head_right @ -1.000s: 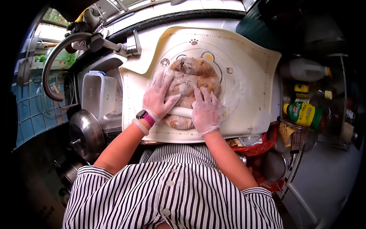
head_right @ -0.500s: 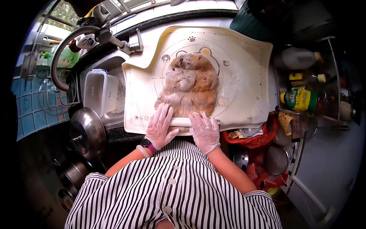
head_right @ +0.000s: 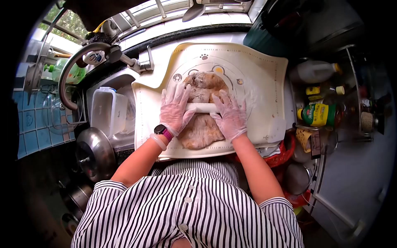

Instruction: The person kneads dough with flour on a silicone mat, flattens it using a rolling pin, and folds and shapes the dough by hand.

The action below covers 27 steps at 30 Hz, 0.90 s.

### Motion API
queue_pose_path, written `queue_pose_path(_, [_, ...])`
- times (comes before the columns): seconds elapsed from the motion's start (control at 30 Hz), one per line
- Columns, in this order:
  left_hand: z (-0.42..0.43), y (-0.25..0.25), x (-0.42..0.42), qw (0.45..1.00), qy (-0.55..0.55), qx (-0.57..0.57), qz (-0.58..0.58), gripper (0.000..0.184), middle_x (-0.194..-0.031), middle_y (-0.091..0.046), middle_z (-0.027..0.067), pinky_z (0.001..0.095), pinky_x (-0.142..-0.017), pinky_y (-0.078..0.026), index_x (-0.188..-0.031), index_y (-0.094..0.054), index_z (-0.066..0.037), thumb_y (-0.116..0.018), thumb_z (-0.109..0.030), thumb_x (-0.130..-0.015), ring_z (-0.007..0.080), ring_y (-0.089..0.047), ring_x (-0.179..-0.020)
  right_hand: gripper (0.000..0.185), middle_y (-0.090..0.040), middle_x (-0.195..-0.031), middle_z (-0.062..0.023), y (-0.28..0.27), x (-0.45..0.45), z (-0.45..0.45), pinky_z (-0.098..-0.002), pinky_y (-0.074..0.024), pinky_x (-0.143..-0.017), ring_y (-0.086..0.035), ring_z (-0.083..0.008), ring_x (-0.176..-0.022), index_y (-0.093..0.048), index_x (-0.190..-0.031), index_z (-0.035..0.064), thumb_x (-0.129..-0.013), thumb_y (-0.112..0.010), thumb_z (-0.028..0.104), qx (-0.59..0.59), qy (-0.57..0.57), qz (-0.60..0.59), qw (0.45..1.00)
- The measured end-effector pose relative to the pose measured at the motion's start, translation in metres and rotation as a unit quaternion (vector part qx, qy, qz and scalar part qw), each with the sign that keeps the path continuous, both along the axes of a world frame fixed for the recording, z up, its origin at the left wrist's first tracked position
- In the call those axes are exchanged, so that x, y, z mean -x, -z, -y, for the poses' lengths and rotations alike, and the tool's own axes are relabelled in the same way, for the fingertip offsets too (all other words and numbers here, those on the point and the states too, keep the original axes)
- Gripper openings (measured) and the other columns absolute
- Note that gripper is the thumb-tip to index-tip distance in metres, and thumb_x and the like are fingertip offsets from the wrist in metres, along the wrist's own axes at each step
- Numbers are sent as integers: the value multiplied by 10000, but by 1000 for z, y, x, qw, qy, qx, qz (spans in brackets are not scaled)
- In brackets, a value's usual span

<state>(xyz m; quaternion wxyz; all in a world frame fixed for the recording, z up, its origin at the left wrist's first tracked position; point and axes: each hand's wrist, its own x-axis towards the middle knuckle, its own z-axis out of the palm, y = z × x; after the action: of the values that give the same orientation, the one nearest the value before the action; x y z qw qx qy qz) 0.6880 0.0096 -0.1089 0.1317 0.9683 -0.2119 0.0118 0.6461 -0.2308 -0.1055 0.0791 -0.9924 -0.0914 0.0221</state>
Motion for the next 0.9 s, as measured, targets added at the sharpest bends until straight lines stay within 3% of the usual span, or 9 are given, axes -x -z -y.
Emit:
queue_pose_path(0.23, [26,11,-91,999,-32,-9,-38,665,-1643,-469,172,609,-1287,-233,-1639,-415,-226,-496,-566,-1074,422,-414,-1525,615,-419,-1677,-55,18,-87,2,-667,-251,-1243,-410,-350,-1518,-456,-1608,253,-1035,-588,433,42,86,-11,995])
queue_pose_path(0.33, [37,16,-133,999,-32,18,-39,702,-1642,-459,206,613,-1268,-272,-1659,-375,-251,-465,-621,-1069,428,-385,-1545,619,-401,-1680,-116,44,-127,15,-658,-260,-1240,-384,-351,-1541,-447,-1614,256,-1033,-589,415,14,110,80,991])
queue_pose_path(0.53, [45,35,-182,992,-36,95,-73,793,-1609,-495,206,524,-1286,-293,-1658,-363,-203,-424,-708,-1050,381,-410,-1538,679,-365,-1700,-110,45,-175,24,-644,-220,-1265,-371,-353,-1553,-396,-1646,252,-1029,-597,451,33,101,131,986])
queue_pose_path(0.57, [44,39,-176,992,-36,95,-72,793,-1609,-495,206,524,-1286,-293,-1658,-363,-203,-424,-708,-1050,381,-410,-1538,680,-364,-1701,-109,38,-169,19,-634,-207,-1276,-368,-355,-1555,-391,-1649,245,-1033,-591,452,20,93,129,987])
queue_pose_path(0.63, [39,45,-146,997,-8,-9,77,832,-1581,-522,210,503,-1247,-354,-1650,-381,-188,-423,-741,-1030,378,-476,-1487,701,-363,-1704,-105,32,-131,10,-618,-202,-1284,-367,-359,-1555,-381,-1656,231,-1028,-592,461,13,95,82,992])
queue_pose_path(0.67, [36,34,-122,997,-17,-23,75,891,-1569,-530,214,501,-1209,-390,-1652,-376,-167,-429,-777,-1004,381,-518,-1448,723,-363,-1708,-101,27,-109,6,-603,-196,-1292,-366,-362,-1555,-371,-1662,217,-1023,-594,470,7,97,35,995])
queue_pose_path(0.7, [31,10,-101,984,-30,83,-154,946,-1627,-469,217,511,-1222,-383,-1679,-331,-148,-367,-806,-999,412,-455,-1491,746,-363,-1712,-98,20,-86,2,-593,-200,-1294,-363,-365,-1558,-368,-1665,198,-1014,-602,477,3,81,0,997])
queue_pose_path(0.77, [13,17,-56,998,31,53,-16,976,-1668,-392,246,512,-1232,-362,-1686,-303,-94,-427,-774,-997,435,-390,-1535,787,-360,-1721,-95,11,-37,-3,-583,-208,-1295,-353,-366,-1565,-367,-1665,165,-995,-618,493,-31,56,-31,998])
queue_pose_path(0.9, [-21,14,15,992,89,67,-58,1026,-1706,-281,299,516,-1296,-226,-1654,-272,46,-491,-712,-999,446,-265,-1597,816,-354,-1727,-97,8,35,-10,-582,-217,-1290,-327,-367,-1581,-366,-1663,145,-985,-628,515,-35,-5,-59,998])
